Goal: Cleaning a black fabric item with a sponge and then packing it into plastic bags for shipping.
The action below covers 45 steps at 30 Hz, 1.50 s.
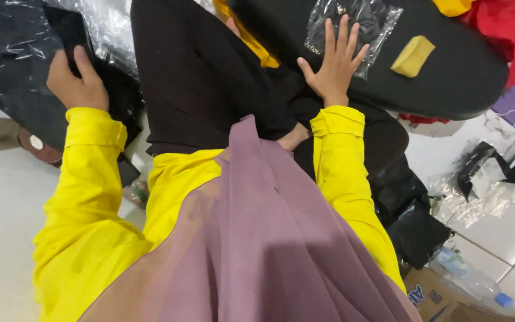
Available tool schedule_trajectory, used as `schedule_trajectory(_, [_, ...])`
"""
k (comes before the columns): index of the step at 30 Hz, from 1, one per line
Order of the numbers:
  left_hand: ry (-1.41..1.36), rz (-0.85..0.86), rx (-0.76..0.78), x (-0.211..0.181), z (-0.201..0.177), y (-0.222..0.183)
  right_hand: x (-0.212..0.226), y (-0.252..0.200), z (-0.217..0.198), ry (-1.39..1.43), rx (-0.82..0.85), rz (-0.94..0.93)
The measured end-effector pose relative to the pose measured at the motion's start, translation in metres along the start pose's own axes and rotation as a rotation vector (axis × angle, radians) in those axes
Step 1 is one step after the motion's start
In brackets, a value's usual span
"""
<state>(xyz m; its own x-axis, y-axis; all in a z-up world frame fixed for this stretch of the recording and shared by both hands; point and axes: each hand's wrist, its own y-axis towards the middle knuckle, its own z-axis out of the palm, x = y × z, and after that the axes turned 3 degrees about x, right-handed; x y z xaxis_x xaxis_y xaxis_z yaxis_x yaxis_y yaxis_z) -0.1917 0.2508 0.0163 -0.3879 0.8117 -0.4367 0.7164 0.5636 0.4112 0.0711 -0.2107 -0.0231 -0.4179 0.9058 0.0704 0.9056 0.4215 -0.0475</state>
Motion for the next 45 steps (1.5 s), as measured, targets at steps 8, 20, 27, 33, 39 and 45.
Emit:
schedule_trajectory(8, [-0.438, 0.573, 0.013, -0.215, 0.035, 0.067, -0.001, 0.002, 0.002, 0.138, -0.073, -0.075])
schedule_trajectory(20, [-0.807, 0.748, 0.284, -0.329, 0.269, 0.006, -0.011, -0.008, -0.005, 0.757, -0.680, -0.268])
schedule_trajectory(27, [-1.023, 0.400, 0.573, -0.316, 0.274, -0.006, -0.005, 0.008, 0.021, 0.974, -0.543, -0.010])
schedule_trajectory(33, [-1.119, 0.386, 0.433, -0.329, 0.264, -0.004, 0.008, 0.019, 0.000, 0.732, -0.589, -0.164])
schedule_trajectory(39, [-1.056, 0.404, 0.150, -0.333, 0.272, -0.008, -0.002, 0.025, 0.011, 0.649, -0.545, -0.114])
schedule_trajectory(45, [-1.053, 0.368, 0.089, -0.330, 0.242, 0.022, 0.002, 0.028, 0.006, 0.569, -0.555, -0.125])
